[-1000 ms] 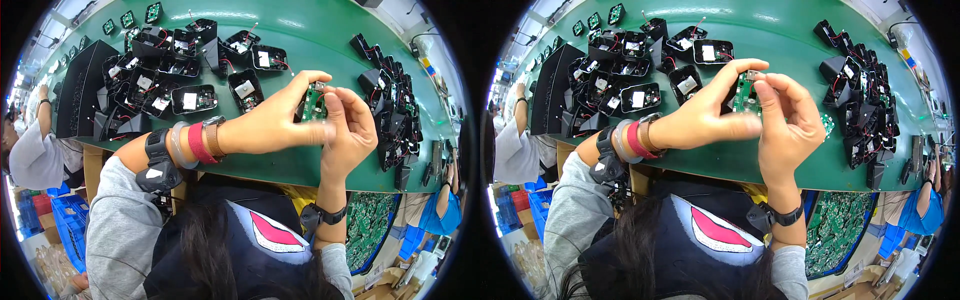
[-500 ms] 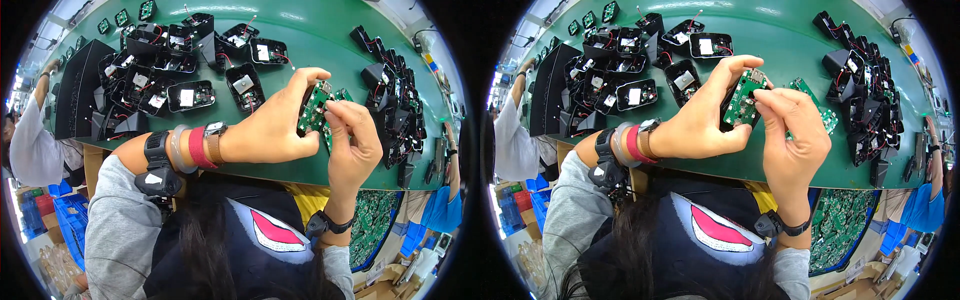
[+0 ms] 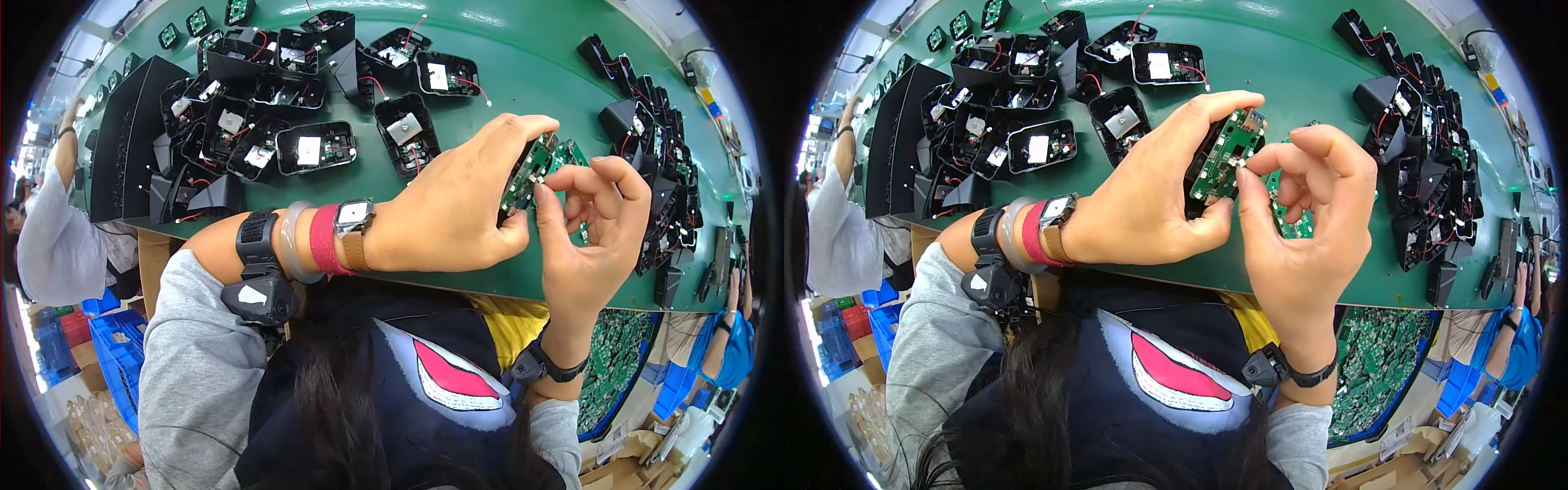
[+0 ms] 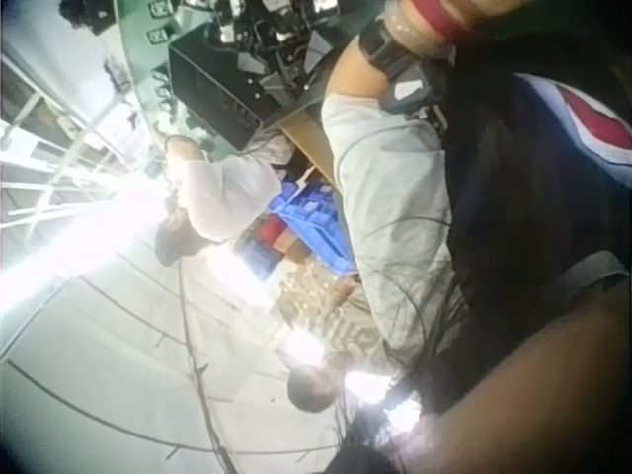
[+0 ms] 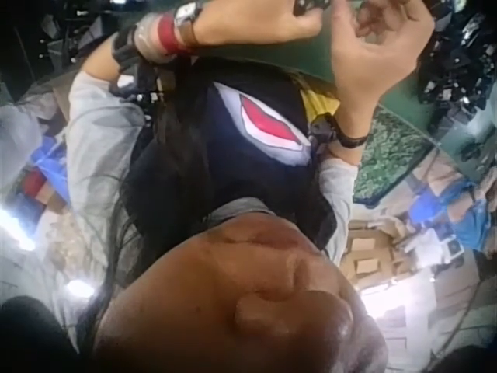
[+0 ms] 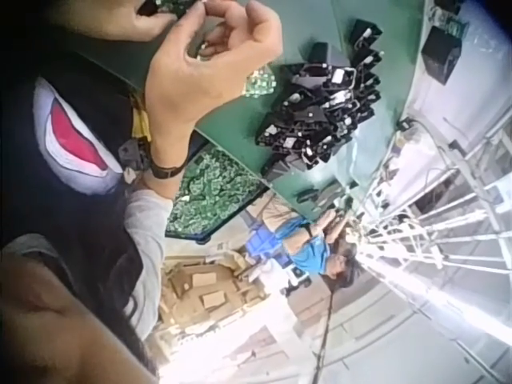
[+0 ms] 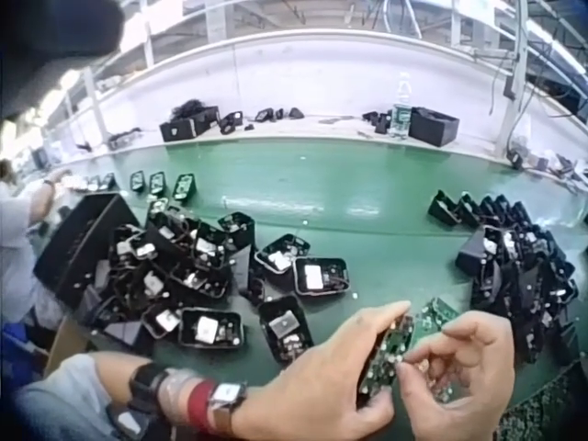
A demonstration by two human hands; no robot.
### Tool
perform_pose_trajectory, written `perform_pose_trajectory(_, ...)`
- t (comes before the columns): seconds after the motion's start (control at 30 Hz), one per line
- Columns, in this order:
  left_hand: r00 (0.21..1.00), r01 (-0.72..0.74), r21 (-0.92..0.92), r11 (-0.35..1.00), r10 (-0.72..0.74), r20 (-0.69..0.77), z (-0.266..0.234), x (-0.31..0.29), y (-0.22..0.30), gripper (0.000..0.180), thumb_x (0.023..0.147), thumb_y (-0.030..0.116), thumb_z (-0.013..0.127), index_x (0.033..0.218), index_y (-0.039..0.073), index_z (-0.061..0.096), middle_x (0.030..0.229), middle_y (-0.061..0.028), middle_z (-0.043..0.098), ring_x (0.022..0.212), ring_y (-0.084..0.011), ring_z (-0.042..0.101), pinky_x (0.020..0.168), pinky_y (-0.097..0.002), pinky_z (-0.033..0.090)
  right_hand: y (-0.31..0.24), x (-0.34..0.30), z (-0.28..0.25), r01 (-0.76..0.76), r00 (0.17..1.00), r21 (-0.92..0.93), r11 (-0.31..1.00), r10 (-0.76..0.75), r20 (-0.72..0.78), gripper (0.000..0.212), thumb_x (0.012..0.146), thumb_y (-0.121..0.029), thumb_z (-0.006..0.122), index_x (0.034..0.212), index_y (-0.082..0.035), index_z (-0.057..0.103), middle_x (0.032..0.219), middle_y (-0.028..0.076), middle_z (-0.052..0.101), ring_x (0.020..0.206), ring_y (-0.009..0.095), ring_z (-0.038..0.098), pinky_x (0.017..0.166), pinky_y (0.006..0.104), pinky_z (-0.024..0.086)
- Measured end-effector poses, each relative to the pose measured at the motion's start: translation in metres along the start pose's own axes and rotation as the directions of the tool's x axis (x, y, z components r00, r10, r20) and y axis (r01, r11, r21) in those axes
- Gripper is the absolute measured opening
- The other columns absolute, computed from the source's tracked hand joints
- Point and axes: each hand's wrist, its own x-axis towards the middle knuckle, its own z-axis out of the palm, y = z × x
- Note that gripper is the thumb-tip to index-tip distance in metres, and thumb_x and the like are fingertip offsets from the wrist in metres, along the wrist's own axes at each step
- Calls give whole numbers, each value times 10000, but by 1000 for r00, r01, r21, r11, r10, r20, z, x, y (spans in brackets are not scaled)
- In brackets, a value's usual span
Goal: The person picks up a black plastic housing and a circuit board, inserts the board into the housing, and connects a small wire to the board by hand. They press the components together and place the assembled unit back onto the green work surface before repeating the process.
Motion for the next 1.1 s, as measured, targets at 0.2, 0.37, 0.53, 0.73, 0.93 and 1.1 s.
perform_pose_trajectory(0.2,1000,-3,78,997,3,7,0,-1,1,705,650,4,607,1320,20,389,1148,-181,505,1049,-331,543,906,-370,445,4,-2,0,104,995,-69,992,-103,11,464,718,100,691,1109,-25,475,847,8,624,616,39,452,528,171,348)
perform_pose_trajectory(0.37,998,33,69,997,-36,43,1,-1,3,707,650,-10,599,1324,24,388,1143,-183,504,1047,-335,541,894,-371,451,3,-3,-1,105,994,-67,992,-103,29,496,716,106,688,1132,-32,455,841,8,624,615,46,454,527,175,356)
perform_pose_trajectory(0.53,1000,12,155,988,-16,26,1,-1,2,720,641,-13,608,1325,34,390,1150,-169,510,1020,-348,555,820,-381,489,-1,0,-2,187,980,-237,953,-166,107,497,713,108,676,1141,-25,461,848,32,622,601,79,474,532,197,391)
perform_pose_trajectory(0.73,999,-24,355,935,15,28,4,-3,4,702,627,-26,597,1300,51,415,1136,-140,535,907,-340,595,660,-384,521,-5,8,-3,332,937,-431,839,-242,251,462,716,107,650,1128,-16,479,834,86,610,623,180,577,539,264,453)
perform_pose_trajectory(0.93,1000,-1,258,966,-6,25,1,0,1,663,632,-38,571,1276,39,431,1097,-156,544,891,-344,594,659,-376,513,-7,23,-13,-85,955,-177,980,131,266,432,724,105,657,1095,-32,485,757,59,629,563,97,545,499,211,412)
perform_pose_trajectory(1.1,999,26,172,985,-32,32,2,0,1,640,645,-46,554,1269,31,432,1069,-169,533,891,-358,579,679,-373,499,1,18,-9,-145,975,-24,989,146,169,412,730,102,664,1071,-37,479,739,29,641,523,6,423,471,166,336)
